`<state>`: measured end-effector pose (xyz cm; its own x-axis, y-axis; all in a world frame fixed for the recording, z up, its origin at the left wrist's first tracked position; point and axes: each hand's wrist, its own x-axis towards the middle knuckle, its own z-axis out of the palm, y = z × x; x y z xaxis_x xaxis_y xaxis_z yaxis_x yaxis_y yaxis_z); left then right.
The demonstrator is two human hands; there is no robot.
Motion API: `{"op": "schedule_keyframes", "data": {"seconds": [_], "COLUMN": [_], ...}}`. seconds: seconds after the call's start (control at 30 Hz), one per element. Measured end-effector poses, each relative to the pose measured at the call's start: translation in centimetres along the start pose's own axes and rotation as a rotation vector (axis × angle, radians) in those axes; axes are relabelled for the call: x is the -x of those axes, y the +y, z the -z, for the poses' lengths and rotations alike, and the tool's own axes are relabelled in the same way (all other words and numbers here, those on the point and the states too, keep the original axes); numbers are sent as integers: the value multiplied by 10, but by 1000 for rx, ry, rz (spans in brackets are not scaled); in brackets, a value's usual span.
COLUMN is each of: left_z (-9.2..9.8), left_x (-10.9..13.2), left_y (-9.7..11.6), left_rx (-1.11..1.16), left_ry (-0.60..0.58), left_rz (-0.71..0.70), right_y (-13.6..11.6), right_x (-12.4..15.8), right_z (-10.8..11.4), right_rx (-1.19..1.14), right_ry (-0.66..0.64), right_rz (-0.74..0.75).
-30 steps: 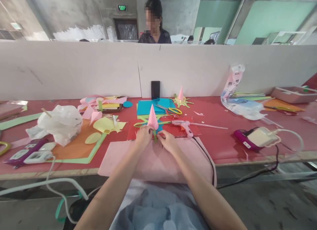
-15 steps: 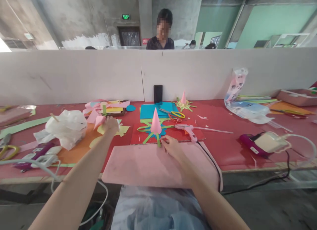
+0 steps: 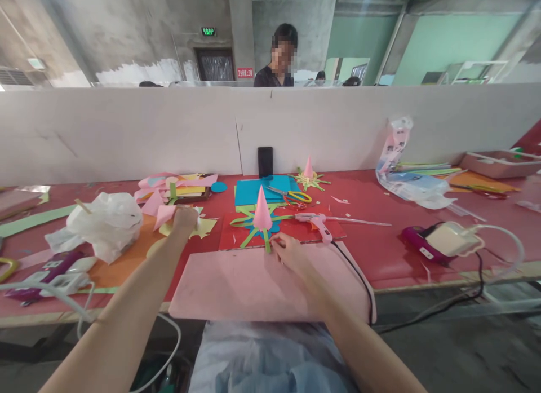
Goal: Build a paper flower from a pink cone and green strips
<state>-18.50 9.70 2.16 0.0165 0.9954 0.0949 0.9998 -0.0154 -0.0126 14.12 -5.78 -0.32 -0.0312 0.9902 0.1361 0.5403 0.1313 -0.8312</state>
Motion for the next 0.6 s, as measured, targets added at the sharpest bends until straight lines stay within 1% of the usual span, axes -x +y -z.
{"op": "schedule_keyframes", "data": {"seconds": [0.13, 0.2, 0.43, 0.53, 0.6], "left_z": [-4, -6, -2, -1, 0], "left_x": [-2, -5, -8, -5, -4], "left_y": [7, 9, 7, 6, 6], "left_rx": [-115, -139, -165, -157, -135], "left_ry": [53, 53, 2, 10, 34], "left_rz": [2, -4, -22, -25, 13], "right_y": [-1, -1, 1, 3, 2], "right_x": [1, 1, 1, 1, 0], "right_z": [1, 1, 0, -1, 0], "right_rx": [9, 12, 5, 20, 25], "right_ry": [1, 4, 1, 14, 13], "right_rz": [13, 14, 8, 12, 10]}}
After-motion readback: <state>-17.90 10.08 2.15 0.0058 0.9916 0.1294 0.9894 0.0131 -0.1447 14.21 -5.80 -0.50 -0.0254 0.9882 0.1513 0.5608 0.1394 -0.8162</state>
